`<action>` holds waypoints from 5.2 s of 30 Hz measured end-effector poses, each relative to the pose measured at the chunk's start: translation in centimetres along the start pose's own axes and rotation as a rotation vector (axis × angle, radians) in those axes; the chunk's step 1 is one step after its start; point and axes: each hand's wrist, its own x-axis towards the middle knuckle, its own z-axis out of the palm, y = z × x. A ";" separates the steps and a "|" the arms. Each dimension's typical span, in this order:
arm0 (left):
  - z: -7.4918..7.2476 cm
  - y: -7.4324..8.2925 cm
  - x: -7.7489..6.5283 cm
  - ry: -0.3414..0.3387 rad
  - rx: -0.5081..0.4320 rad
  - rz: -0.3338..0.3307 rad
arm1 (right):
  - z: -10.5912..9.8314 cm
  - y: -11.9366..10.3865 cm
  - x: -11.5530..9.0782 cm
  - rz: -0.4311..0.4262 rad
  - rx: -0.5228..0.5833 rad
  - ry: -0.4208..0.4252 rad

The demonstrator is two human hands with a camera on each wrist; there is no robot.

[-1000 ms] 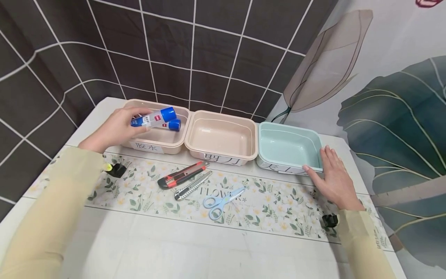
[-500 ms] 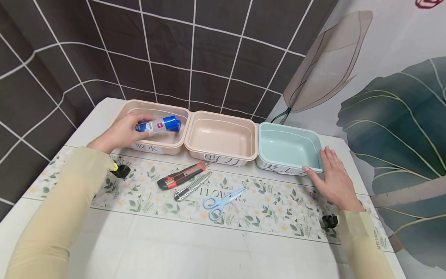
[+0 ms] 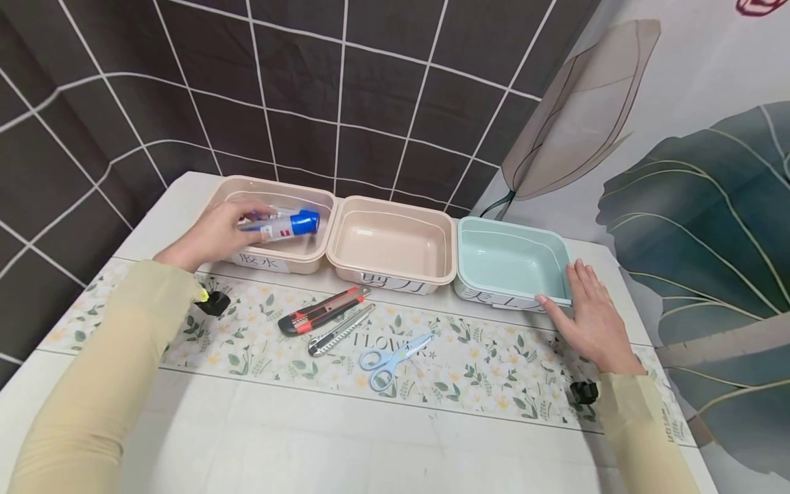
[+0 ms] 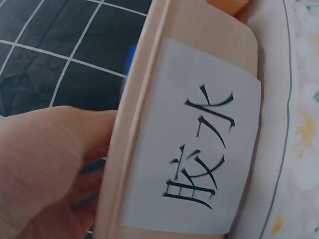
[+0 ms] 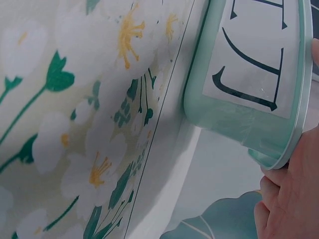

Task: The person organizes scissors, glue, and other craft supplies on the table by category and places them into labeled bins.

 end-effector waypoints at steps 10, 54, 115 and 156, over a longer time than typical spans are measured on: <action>-1.0 0.7 -0.6 0.088 -0.002 -0.051 | 0.0 0.1 0.0 -0.002 0.003 -0.004; 5.6 7.3 -8.7 0.028 -0.142 -0.011 | -0.1 0.3 -0.3 -0.005 -0.002 -0.004; 14.9 15.6 -9.1 -0.342 -0.154 0.187 | -0.4 0.2 0.0 -0.014 -0.009 -0.021; 15.8 16.1 -8.1 -0.301 -0.046 0.237 | -0.2 0.4 0.1 -0.015 0.013 -0.024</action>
